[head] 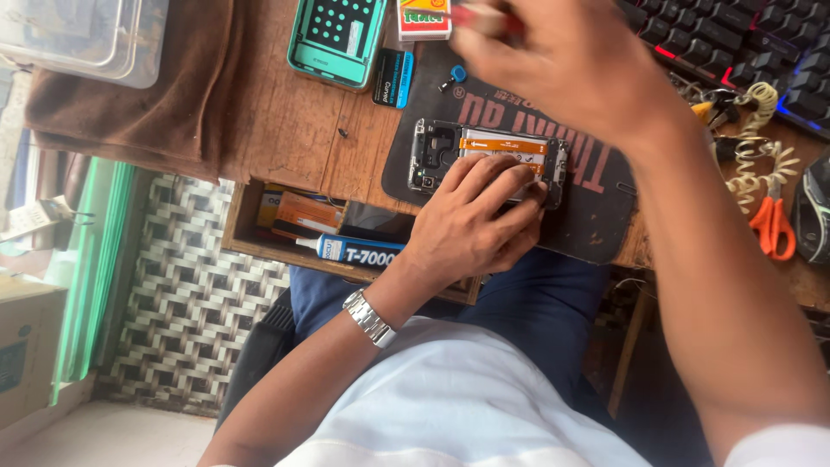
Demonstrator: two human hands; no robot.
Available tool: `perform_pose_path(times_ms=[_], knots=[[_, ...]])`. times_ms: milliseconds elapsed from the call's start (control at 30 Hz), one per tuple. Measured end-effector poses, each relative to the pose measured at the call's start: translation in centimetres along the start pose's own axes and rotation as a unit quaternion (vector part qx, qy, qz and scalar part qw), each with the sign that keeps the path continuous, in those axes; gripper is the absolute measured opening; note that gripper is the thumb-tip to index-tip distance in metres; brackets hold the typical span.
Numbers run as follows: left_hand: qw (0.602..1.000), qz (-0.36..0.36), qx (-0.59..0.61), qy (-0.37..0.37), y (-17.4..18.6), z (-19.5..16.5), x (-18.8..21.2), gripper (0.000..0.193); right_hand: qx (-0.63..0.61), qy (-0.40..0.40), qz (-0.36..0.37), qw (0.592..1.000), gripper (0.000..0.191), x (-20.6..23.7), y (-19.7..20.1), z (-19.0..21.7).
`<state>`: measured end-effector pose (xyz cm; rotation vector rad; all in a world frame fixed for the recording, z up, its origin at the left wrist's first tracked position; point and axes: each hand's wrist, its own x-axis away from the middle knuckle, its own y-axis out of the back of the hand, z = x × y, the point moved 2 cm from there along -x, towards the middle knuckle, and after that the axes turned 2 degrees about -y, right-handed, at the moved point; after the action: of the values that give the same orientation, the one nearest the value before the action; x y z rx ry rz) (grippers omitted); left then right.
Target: The person uses a red-handled screwdriver to unscrew and remove components from a disassembled mobile phone on a workbench. They then pick up a teal phone case and brush its interior with a small brush.
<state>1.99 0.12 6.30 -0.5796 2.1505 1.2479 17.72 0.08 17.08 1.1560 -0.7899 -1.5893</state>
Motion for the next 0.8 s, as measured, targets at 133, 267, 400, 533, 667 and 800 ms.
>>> perform_pose_path(times_ms=[133, 267, 400, 533, 667, 800], knots=[[1.0, 0.019, 0.007, -0.003, -0.1, -0.1, 0.1, 0.034, -0.155, -0.147, -0.013, 0.977, 0.03, 7.3, 0.5, -2.2], [1.0, 0.014, 0.002, 0.005, -0.2, -0.3, -0.1, 0.033, -0.303, -0.255, -0.097, 0.913, 0.018, 12.6, -0.7, -3.4], [1.0, 0.01, 0.018, 0.021, -0.1, -0.5, 0.0, 0.031, -0.306, -0.3, -0.145, 0.892, 0.022, 15.6, -2.3, -3.6], [0.998, -0.013, 0.035, 0.05, 0.8, -1.0, 1.1, 0.029, -0.361, -0.34, -0.17, 0.852, 0.025, 16.8, -3.4, -3.2], [0.99, -0.045, -0.026, 0.13, 2.7, -0.6, 2.4, 0.03, -0.362, -0.345, -0.189, 0.845, 0.021, 17.1, -3.7, -2.9], [0.975, -0.018, -0.024, 0.219, 5.2, 1.3, 3.3, 0.072, -0.402, -0.305, -0.222, 0.834, 0.018, 17.4, -4.1, -2.7]])
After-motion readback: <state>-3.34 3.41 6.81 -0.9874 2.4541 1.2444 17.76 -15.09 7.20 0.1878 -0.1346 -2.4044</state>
